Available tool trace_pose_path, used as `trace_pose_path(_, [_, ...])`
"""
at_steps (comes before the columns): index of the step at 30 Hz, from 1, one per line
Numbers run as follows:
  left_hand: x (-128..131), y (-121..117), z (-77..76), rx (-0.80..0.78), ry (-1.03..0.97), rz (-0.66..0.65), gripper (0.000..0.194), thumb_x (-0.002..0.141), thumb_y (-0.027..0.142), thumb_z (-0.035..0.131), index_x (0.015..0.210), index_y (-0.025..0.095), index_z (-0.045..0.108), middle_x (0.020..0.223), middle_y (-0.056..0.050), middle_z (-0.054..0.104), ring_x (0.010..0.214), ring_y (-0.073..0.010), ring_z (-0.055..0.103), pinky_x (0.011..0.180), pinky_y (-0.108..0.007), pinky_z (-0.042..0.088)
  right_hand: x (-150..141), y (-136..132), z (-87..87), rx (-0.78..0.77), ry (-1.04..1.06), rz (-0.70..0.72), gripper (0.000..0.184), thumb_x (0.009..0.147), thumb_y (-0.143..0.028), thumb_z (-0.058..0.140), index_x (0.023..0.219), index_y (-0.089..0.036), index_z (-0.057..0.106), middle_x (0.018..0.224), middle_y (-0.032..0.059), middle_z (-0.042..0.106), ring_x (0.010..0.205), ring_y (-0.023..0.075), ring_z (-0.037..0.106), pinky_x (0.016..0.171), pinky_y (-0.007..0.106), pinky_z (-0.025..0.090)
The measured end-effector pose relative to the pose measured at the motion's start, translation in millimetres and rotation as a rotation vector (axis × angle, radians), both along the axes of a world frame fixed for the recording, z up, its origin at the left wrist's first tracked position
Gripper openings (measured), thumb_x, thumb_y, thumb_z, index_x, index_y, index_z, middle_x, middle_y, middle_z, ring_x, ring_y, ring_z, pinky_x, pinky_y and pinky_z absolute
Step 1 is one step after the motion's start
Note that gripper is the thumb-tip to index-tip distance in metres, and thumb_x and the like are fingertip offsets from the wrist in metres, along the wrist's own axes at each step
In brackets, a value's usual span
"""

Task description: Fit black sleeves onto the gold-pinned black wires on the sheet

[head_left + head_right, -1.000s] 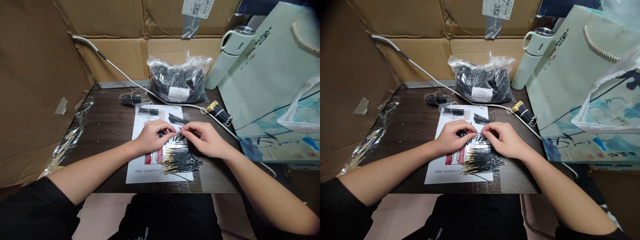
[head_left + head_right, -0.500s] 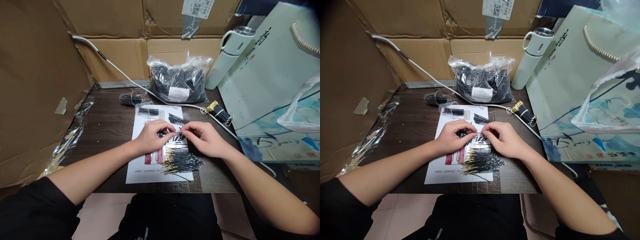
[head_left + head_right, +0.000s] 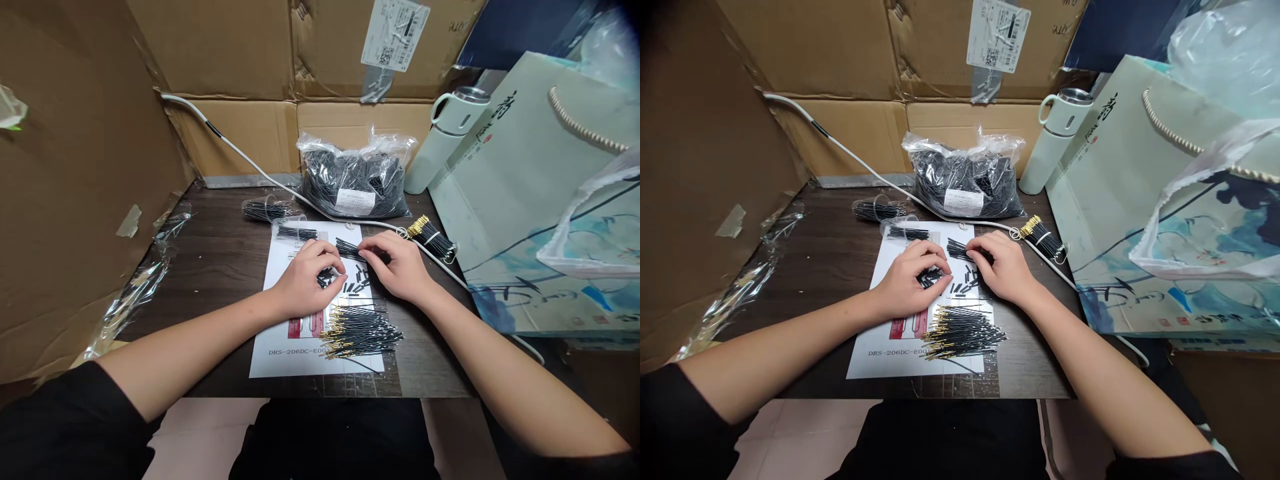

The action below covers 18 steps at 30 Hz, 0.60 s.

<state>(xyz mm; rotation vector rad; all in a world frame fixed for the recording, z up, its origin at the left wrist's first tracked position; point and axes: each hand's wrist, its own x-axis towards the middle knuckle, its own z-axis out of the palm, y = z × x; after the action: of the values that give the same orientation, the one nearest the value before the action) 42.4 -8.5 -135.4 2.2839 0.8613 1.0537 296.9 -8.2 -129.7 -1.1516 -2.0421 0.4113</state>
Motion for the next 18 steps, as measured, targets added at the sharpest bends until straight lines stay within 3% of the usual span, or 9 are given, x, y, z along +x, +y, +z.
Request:
trace_pose_path(6, [-4,2,-4.2,0.000,0.078,-0.082,0.022,0.092,0.008,0.067,0.100,0.022,0.080,0.114,-0.008,0.074,0.108,-0.0249,0.065,0.103,-0.047,0.055,-1,6,-11.3,0.066,-0.046,-0.014,0.008,0.106,-0.023,0.068,0.110,-0.022,0.075,0.102,0.0094,0.080,0.101,0.0293,0.069,0.095,0.047,0.053])
trace_pose_path(9, [-5,2,-4.9,-0.008,0.107,-0.102,0.020,0.092,0.009,0.067,0.099,0.022,0.082,0.115,-0.008,0.075,0.109,-0.0254,0.065,0.102,-0.048,0.054,1,4,-8.9,0.057,-0.051,-0.031,0.009,0.106,-0.025,0.068,0.112,-0.023,0.074,0.108,0.0103,0.080,0.104,0.0303,0.069,0.099,0.049,0.053])
trace_pose_path(14, [-4,0,-2.5,-0.030,0.120,-0.110,0.013,0.094,0.016,0.071,0.096,0.023,0.082,0.114,-0.008,0.075,0.110,-0.0258,0.066,0.102,-0.049,0.053,11,-11,15.9,0.000,-0.044,0.054,0.007,0.103,-0.021,0.065,0.106,-0.023,0.071,0.100,0.0073,0.075,0.094,0.0257,0.066,0.091,0.044,0.052])
trace_pose_path(18, [-4,2,-2.5,-0.029,0.117,-0.129,0.020,0.095,0.017,0.072,0.107,0.026,0.085,0.118,-0.008,0.076,0.112,-0.0258,0.068,0.104,-0.049,0.054,19,-22,36.3,-0.243,-0.122,0.241,0.005,0.098,-0.020,0.070,0.094,-0.022,0.070,0.089,0.0035,0.070,0.083,0.0204,0.062,0.078,0.035,0.050])
